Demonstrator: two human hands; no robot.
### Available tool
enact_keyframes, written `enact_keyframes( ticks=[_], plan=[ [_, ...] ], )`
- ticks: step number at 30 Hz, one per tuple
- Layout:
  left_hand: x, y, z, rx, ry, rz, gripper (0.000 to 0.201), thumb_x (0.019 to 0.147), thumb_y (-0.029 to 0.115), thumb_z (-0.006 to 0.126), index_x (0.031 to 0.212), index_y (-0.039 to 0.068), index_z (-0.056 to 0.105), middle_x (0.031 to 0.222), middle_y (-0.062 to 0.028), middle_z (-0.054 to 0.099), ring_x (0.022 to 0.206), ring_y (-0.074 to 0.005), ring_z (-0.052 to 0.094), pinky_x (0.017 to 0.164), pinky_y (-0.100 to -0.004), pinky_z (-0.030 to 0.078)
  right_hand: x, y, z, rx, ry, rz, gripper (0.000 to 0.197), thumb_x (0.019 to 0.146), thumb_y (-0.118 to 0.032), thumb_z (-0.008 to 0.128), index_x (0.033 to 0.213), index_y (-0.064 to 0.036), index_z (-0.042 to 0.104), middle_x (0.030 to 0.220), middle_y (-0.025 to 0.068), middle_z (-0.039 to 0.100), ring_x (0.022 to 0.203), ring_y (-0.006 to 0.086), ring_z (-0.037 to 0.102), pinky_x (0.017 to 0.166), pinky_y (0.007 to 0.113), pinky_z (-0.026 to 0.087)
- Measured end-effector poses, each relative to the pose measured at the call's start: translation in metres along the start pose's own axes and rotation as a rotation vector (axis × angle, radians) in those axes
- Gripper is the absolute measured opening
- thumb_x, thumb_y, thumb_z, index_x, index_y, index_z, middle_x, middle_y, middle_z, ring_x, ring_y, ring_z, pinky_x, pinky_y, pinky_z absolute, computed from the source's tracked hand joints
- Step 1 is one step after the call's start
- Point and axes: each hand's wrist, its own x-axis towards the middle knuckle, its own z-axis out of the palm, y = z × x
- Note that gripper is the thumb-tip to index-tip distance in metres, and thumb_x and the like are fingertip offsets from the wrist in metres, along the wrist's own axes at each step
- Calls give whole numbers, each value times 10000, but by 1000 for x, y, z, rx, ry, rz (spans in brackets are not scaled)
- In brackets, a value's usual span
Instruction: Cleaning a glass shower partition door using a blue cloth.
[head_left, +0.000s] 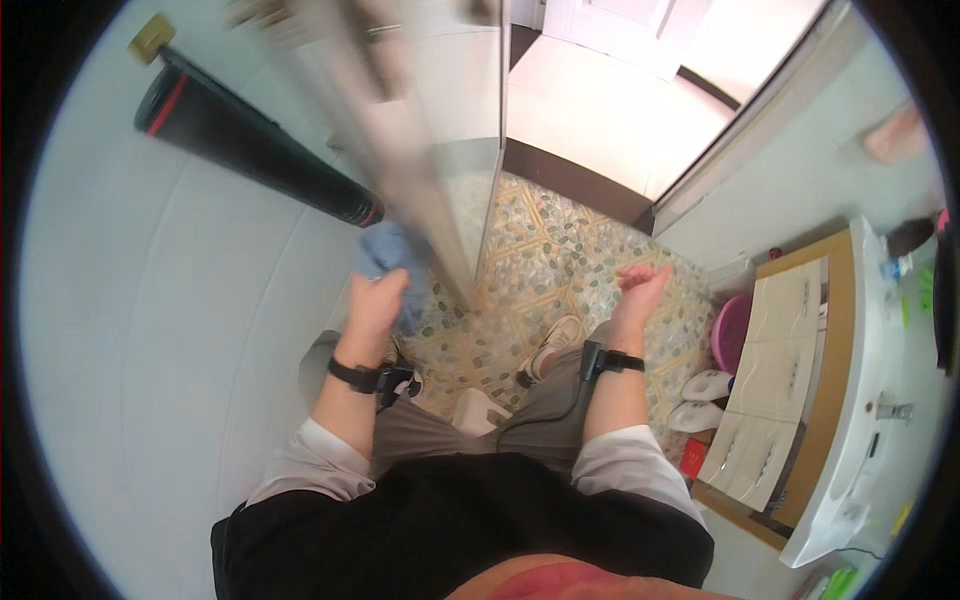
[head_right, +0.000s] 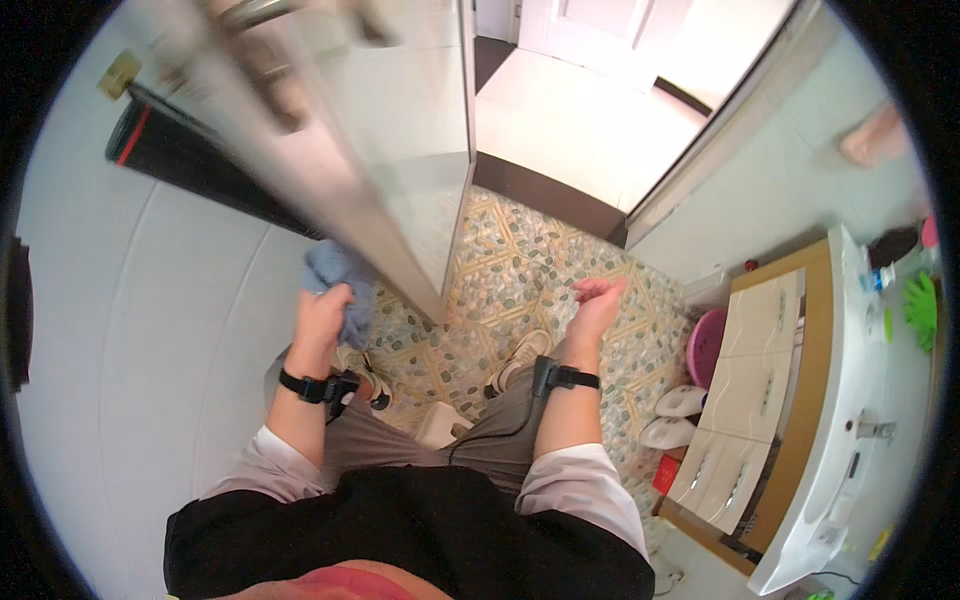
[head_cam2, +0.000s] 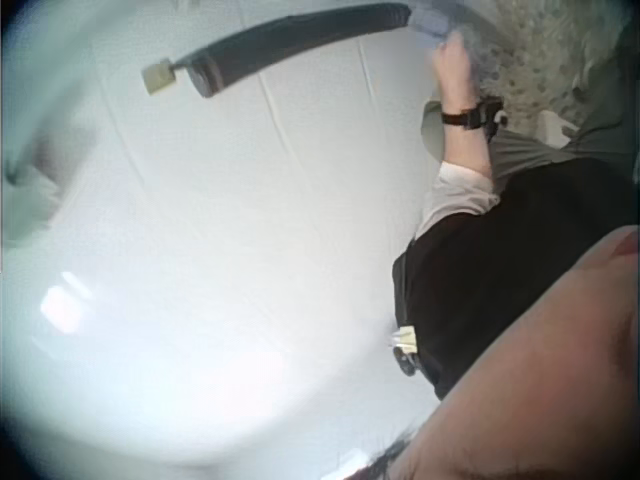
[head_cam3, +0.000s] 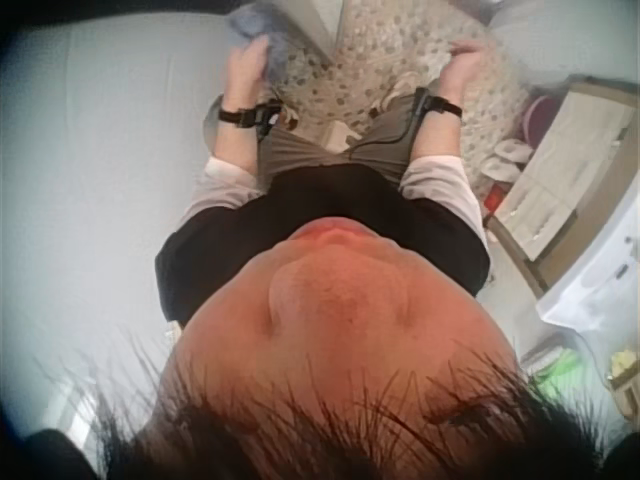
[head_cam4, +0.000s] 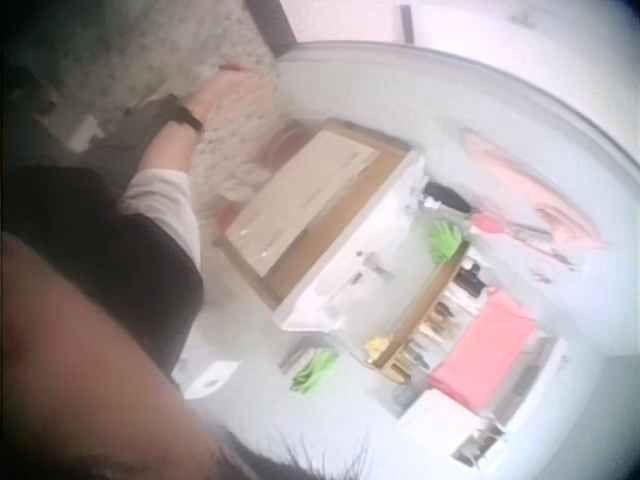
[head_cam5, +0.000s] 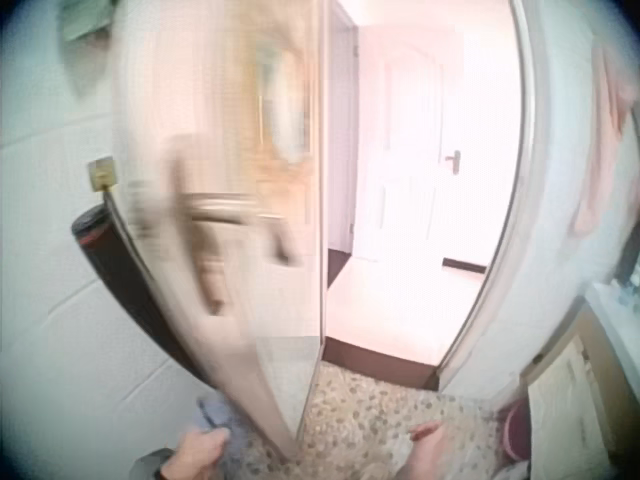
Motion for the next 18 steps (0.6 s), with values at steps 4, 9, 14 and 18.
enact_keyframes(
  ticks=[4,9,14,18],
  plan=[
    [-24,26,13,-169,-122,65,302,786,-46,554,1072,-4,644,910,-33,648,738,-121,560,660,-288,477,-24,31,28,-184,-300,-55,686,1083,-570,262,973,-53,700,1003,93,743,929,191,673,772,306,471],
    [-32,11,-56,-106,-63,69,232,789,-34,569,1002,-16,659,868,-28,643,755,-123,563,674,-283,470,-29,53,33,-107,-396,2,674,1088,-558,259,1323,-15,581,1355,106,611,1261,207,552,1018,350,412],
    [-57,14,-155,-119,175,22,313,765,-61,519,1054,-37,637,930,-12,622,834,-126,548,710,-265,447,-38,18,61,-172,-247,-278,675,1104,-490,255,1493,40,406,1520,153,466,1377,274,440,1150,397,336],
    [-80,45,-165,-144,255,48,306,763,-64,514,1040,-37,638,924,-9,623,811,-125,549,703,-256,443,-25,7,60,-116,-244,-299,685,1115,-474,192,1548,41,319,1592,132,387,1447,273,366,1201,365,262]
  ],
)
